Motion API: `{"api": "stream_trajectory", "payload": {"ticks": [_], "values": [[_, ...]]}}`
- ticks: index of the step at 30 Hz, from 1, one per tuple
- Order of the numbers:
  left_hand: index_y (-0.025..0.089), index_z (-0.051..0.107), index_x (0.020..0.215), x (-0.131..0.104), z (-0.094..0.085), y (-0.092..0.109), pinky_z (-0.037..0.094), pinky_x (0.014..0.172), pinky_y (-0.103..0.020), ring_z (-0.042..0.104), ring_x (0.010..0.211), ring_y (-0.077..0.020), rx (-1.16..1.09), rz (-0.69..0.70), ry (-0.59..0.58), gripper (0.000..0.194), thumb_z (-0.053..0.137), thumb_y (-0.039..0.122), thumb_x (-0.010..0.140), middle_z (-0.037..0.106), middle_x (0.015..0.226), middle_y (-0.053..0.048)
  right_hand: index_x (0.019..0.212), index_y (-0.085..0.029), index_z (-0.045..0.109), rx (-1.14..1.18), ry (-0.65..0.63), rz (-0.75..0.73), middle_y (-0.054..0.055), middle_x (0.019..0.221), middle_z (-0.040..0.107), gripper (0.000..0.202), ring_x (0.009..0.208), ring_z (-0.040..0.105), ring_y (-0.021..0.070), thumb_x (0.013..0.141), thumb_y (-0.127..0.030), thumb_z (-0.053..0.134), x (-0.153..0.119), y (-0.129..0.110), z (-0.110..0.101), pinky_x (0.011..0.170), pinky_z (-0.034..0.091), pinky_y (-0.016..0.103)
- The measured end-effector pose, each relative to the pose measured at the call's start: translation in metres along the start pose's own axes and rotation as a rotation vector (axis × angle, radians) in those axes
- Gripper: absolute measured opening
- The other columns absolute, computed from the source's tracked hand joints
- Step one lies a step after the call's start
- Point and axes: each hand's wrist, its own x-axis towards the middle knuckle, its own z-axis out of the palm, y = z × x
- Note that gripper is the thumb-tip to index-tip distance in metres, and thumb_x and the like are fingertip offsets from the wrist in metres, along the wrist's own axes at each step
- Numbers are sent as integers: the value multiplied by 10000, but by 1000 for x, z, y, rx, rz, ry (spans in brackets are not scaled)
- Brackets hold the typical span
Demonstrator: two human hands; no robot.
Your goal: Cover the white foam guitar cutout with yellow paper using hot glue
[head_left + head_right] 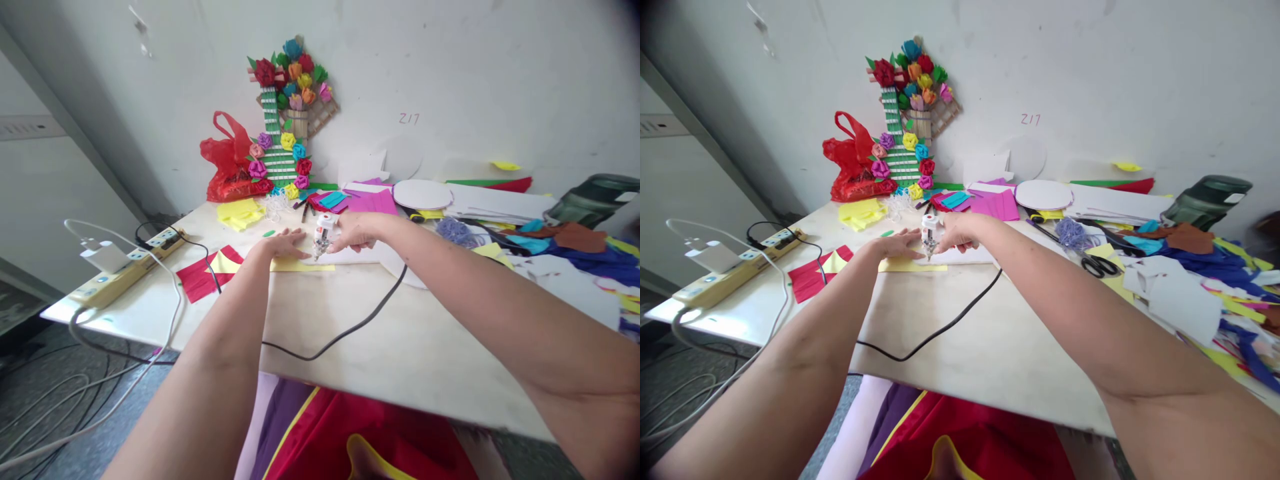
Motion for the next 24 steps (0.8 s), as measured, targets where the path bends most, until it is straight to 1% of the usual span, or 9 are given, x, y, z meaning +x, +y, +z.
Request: {"api": "stream_trajectory", "payload": {"ticks": [4, 10, 15, 19, 24], "values": [[338, 95, 1420, 0, 0, 0, 80, 1077, -476, -39, 1350, -294, -10, 1, -6, 995, 440, 763, 589, -9, 1485, 78, 1020, -155, 509, 27, 10, -11, 10, 567, 572, 456, 411, 483, 104, 712, -474, 618, 5, 2, 5, 430, 401, 226], [321, 107, 1421, 1, 0, -2, 66, 1076, -474, -47, 1350, -296, -14, 8, -14, 1012, 449, 767, 580, -24, 1489, 65, 961, -137, 521, 34, 16, -16, 4, 536, 551, 415, 413, 481, 110, 710, -454, 616, 5, -1, 7, 432, 407, 234], [319, 97, 1422, 0, -1, -1, 64, 1076, -467, -34, 1351, -293, -7, 16, -10, 1006, 459, 750, 589, -13, 1490, 54, 860, -113, 549, -7, 3, 4, 17, 527, 549, 376, 409, 456, 102, 717, -457, 599, 7, -5, 8, 437, 405, 243], [303, 108, 1423, 1, 0, -2, 66, 1077, -466, -31, 1351, -297, -19, 24, -5, 1008, 466, 741, 589, -7, 1492, 45, 887, -113, 547, -20, -2, 7, 12, 520, 548, 385, 404, 449, 96, 711, -450, 607, 10, -7, 7, 435, 402, 238], [284, 133, 1422, 2, 1, -3, 58, 1081, -458, -34, 1351, -294, -30, 35, -3, 995, 472, 721, 595, 1, 1495, 43, 861, -97, 571, -70, -34, 20, 20, 511, 538, 374, 438, 472, 114, 713, -439, 611, 11, -12, 6, 438, 400, 245]]}}
